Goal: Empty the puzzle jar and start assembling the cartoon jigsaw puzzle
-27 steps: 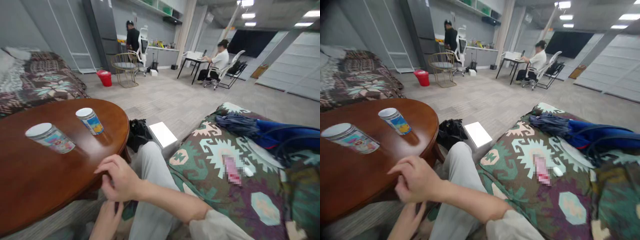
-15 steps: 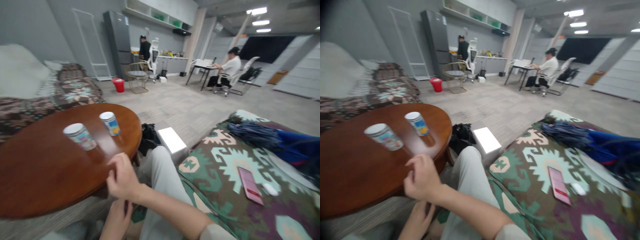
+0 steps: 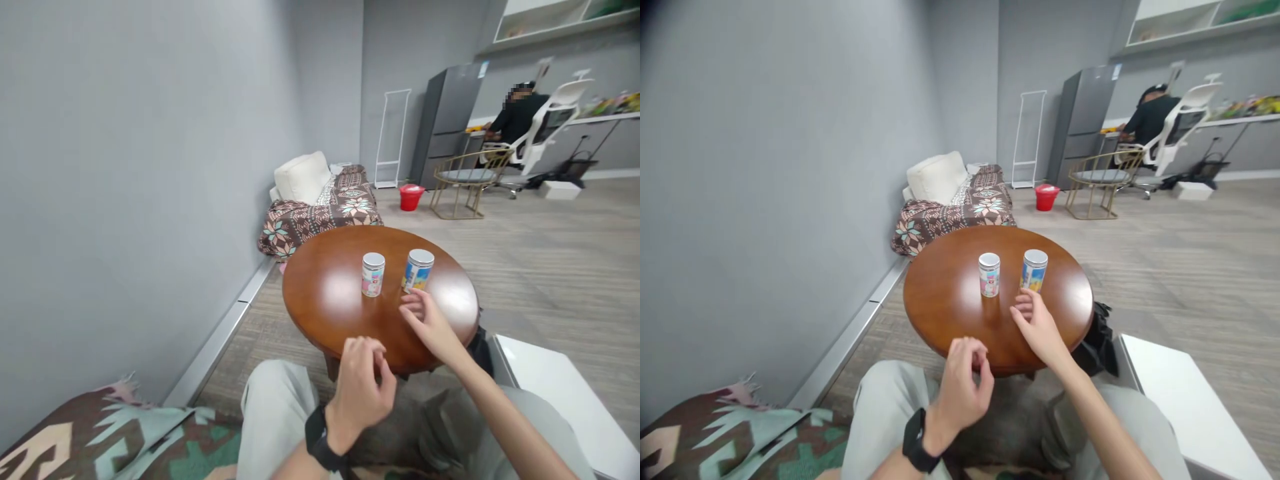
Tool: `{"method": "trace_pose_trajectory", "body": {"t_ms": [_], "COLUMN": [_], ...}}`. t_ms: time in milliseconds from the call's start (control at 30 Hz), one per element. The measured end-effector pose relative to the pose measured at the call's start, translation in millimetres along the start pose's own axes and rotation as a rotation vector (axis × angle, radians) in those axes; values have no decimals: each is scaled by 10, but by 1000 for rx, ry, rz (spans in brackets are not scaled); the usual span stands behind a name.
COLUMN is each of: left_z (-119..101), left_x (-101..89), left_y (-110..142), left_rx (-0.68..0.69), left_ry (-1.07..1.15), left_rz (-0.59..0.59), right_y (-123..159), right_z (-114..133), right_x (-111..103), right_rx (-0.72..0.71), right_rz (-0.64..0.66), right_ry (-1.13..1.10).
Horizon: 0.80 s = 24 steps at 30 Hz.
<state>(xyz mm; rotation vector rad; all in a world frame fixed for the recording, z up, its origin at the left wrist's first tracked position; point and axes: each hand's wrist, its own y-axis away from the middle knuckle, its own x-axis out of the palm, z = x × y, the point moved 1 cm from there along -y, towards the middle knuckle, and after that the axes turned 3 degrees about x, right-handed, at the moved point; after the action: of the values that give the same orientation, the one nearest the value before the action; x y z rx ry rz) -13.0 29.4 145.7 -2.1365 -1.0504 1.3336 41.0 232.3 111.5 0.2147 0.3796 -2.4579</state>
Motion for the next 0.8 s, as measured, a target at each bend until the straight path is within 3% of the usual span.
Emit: {"method": "trace_pose_trajectory", "body": {"t_ms": [67,200,267,400,533,600,700,800], "left_z": [200,677,891,1188,1326,1361,1393,1425], "left_x": [-23,102,201,392,550,592,600,576], "left_y": [-371,-1061,-1342,-1748,-1822,-1755,-1669,-1662], "left_rx": [-158,-252,-282,-382,-381,-395,-402,-387], "left_ry": [-122,-345,-348,-243,-224,-199,-207,-171], "left_rz": [20,260,366,403,300,223,212,218], "right_y": [-281,-809,-1052,-1449,-1571,-1510,-1345,-1202], "right_z": [53,171,201,176,134,157,262,406], "right_x": [192,605,776,1010,1135,1164,1160,1102], "right_rx": [39,-38,-69,-49,-43,-79,-129,-156], "right_rz": [92,153,157,73,-16,23,76,1], "right_ry": [-75,-207,-240,-155,-250,-241,-91,71]}}
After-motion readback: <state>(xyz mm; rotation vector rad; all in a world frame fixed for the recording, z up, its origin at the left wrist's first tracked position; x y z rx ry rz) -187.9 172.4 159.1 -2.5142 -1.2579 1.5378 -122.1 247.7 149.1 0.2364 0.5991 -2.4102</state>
